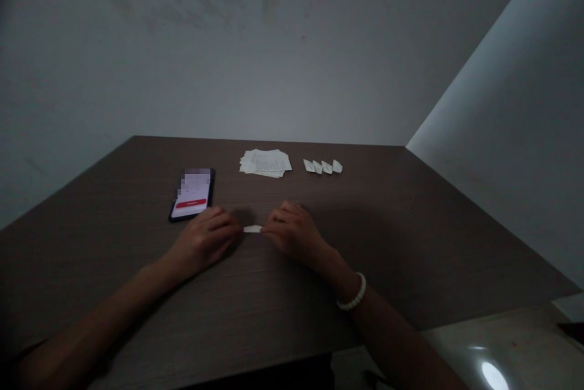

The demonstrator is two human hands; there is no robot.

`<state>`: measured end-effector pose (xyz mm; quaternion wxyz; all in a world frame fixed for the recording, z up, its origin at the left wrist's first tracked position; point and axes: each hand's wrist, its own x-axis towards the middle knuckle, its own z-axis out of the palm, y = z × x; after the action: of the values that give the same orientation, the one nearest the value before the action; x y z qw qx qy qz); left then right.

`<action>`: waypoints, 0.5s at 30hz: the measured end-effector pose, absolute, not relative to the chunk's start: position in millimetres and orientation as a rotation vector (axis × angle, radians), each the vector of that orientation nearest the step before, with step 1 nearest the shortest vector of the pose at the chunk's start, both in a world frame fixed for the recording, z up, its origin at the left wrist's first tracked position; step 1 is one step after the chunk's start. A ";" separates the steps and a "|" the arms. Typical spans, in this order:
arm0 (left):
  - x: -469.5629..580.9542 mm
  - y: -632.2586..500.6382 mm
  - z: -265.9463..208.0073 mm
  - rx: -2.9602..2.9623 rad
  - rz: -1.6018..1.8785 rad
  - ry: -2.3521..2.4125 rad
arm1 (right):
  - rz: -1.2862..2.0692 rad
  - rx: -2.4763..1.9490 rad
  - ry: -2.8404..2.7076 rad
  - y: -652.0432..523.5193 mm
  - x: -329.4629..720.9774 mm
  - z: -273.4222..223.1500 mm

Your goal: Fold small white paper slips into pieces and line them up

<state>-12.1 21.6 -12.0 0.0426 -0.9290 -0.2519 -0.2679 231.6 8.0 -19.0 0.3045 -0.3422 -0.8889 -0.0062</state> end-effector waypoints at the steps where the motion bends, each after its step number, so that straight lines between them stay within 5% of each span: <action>1: -12.7 22.5 -13.1 -2.830 -0.730 -0.741 | -0.034 -0.920 -2.398 8.2 231.7 -20.2; 7: -13.3 24.3 -17.3 -2.850 -0.412 -0.739 | 0.070 -0.952 -2.514 8.6 231.3 -24.3; 15: -11.2 20.3 -11.0 -2.981 -0.460 -0.813 | 0.114 -1.022 -2.481 7.9 226.6 -26.3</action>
<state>-11.2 20.3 -11.0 0.0090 -0.9542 -0.2602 -0.1474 226.6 7.9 -26.3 0.2259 -0.3708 -0.8999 0.0412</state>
